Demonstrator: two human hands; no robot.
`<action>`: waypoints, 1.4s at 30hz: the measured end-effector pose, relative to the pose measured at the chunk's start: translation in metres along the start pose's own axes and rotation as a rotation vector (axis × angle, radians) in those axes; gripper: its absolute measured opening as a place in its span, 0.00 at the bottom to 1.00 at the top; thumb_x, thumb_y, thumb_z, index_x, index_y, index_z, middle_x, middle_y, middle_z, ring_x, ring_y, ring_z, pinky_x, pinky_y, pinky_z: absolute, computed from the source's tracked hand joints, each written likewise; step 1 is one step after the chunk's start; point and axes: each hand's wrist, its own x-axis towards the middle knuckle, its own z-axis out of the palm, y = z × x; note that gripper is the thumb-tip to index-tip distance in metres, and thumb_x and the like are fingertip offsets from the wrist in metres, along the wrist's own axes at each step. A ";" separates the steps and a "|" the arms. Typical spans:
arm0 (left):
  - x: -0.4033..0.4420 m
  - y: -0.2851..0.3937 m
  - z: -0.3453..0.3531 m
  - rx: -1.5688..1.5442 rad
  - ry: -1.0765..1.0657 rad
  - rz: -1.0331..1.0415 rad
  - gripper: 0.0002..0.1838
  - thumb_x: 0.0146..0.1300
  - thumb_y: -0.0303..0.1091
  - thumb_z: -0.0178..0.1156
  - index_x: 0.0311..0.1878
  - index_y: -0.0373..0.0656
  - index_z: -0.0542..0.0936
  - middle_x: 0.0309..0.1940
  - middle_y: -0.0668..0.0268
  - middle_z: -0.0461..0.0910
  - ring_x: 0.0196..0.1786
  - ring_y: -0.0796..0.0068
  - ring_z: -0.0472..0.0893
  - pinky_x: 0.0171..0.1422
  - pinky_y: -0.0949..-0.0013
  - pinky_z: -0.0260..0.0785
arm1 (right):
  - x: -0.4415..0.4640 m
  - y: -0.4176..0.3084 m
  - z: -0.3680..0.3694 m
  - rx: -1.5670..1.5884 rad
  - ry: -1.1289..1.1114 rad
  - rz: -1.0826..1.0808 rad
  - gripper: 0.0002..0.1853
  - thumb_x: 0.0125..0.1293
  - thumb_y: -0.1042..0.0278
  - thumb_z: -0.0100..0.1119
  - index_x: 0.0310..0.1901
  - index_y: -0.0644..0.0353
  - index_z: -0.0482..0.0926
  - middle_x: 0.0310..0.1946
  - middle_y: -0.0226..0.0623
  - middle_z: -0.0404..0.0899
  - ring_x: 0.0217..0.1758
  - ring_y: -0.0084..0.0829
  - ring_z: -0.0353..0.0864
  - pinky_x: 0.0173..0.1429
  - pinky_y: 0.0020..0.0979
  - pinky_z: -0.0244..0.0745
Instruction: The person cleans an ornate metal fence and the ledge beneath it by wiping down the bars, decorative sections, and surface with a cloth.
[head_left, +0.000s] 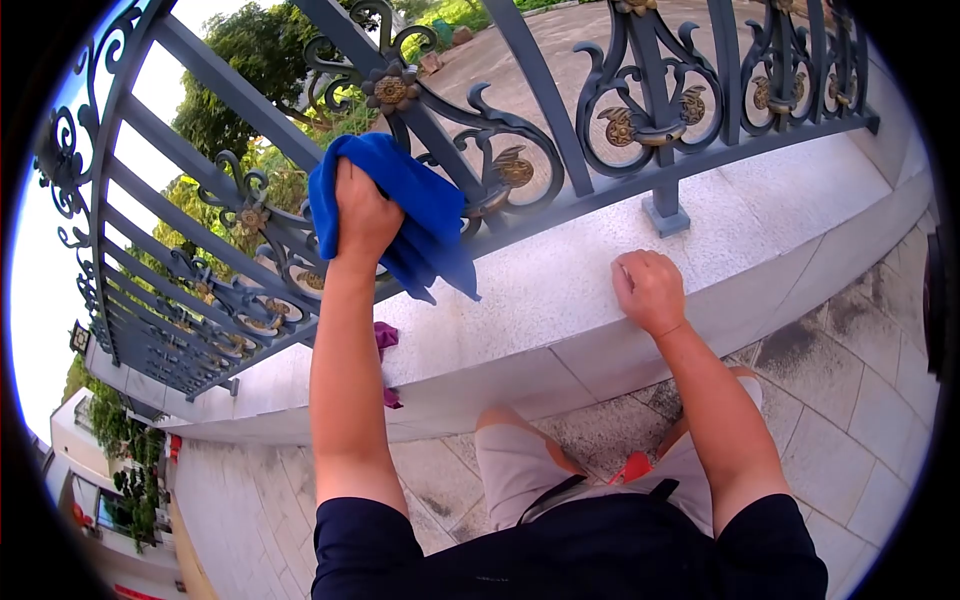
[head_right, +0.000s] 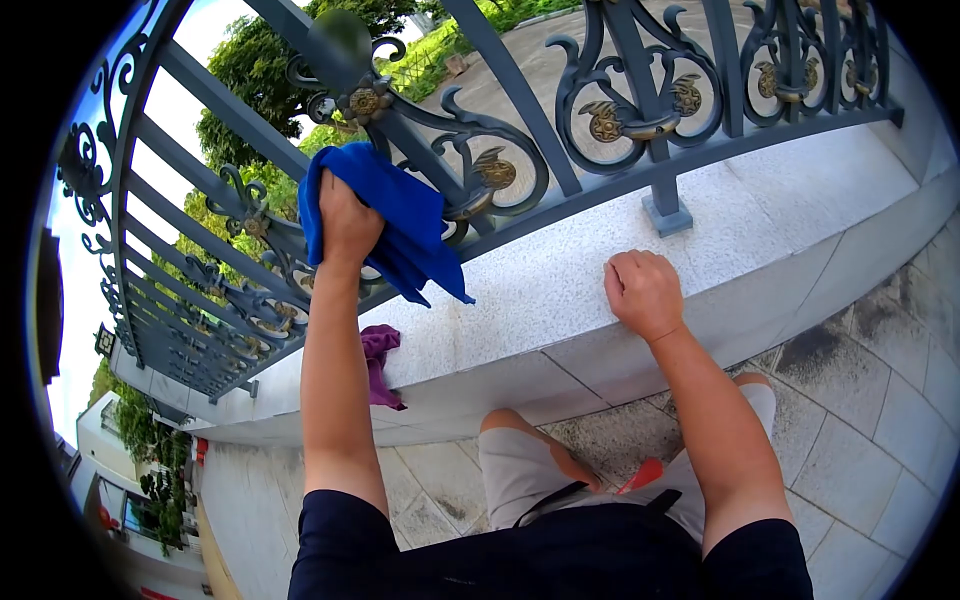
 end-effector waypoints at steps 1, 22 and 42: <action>0.000 -0.002 0.000 0.008 -0.013 0.016 0.13 0.63 0.29 0.72 0.51 0.41 0.87 0.47 0.50 0.85 0.50 0.41 0.84 0.56 0.48 0.78 | 0.000 0.000 0.000 -0.005 -0.003 -0.002 0.05 0.66 0.72 0.70 0.32 0.57 0.83 0.29 0.38 0.84 0.35 0.45 0.84 0.42 0.47 0.78; 0.003 0.009 0.037 0.012 0.111 -0.180 0.18 0.71 0.33 0.65 0.60 0.39 0.85 0.56 0.46 0.84 0.59 0.35 0.81 0.65 0.44 0.76 | 0.000 0.002 0.001 0.013 0.016 -0.036 0.04 0.65 0.73 0.70 0.33 0.57 0.83 0.29 0.39 0.84 0.35 0.45 0.84 0.42 0.47 0.78; 0.020 -0.026 0.009 0.021 -0.097 0.020 0.07 0.69 0.31 0.68 0.46 0.40 0.88 0.43 0.49 0.88 0.43 0.39 0.87 0.47 0.49 0.81 | -0.002 0.007 0.001 0.044 0.020 -0.028 0.07 0.65 0.72 0.70 0.32 0.55 0.80 0.28 0.38 0.82 0.33 0.44 0.82 0.41 0.46 0.77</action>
